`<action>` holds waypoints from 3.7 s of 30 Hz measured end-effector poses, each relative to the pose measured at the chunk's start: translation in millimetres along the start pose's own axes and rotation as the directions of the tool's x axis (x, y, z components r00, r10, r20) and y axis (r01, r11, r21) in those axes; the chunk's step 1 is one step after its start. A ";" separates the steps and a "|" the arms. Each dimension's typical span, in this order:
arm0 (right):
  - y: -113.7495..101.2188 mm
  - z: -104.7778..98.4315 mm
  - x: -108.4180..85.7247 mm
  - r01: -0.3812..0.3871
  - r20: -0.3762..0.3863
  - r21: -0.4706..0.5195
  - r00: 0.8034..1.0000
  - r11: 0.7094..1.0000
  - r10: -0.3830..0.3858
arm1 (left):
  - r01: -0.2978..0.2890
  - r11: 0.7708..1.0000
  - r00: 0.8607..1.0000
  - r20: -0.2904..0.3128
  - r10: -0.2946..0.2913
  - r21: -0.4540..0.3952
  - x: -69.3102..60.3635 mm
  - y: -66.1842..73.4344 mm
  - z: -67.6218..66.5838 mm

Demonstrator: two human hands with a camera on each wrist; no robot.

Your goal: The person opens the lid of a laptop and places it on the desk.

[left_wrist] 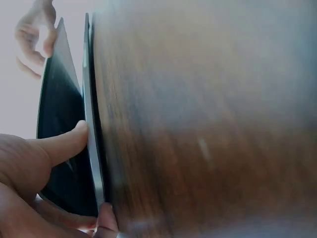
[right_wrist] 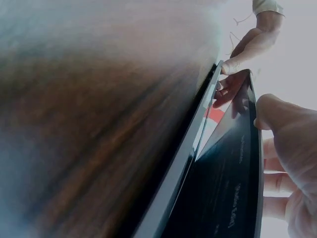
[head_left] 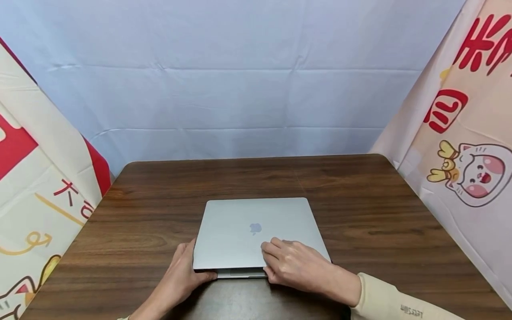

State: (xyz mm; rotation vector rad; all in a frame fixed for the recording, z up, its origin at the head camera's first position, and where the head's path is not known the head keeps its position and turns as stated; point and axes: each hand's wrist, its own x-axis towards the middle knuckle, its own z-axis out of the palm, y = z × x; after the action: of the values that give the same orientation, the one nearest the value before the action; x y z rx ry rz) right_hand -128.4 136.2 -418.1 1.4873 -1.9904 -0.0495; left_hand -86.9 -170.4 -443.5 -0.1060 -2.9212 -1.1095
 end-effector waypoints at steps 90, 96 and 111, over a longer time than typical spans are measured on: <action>115.3 -11.5 56.4 -0.246 -0.196 0.060 0.948 0.967 0.253 | 0.105 0.994 0.985 0.141 -0.101 -0.016 10.3 2.2 -3.4; 119.0 -12.3 56.4 -0.262 -0.175 0.083 0.946 0.961 0.273 | 0.106 0.994 0.985 0.140 -0.102 -0.021 10.7 2.8 -3.7; 132.0 -12.8 64.2 -0.346 -0.169 0.124 0.916 0.930 0.364 | 0.113 0.992 0.987 0.120 -0.106 -0.055 10.3 3.1 -2.3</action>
State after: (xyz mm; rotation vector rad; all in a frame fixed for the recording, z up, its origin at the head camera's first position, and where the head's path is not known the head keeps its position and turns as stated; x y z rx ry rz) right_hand -243.3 131.7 -326.0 1.1133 -2.0946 0.3314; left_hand -97.0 -169.0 -439.4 -0.0106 -3.0294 -1.2502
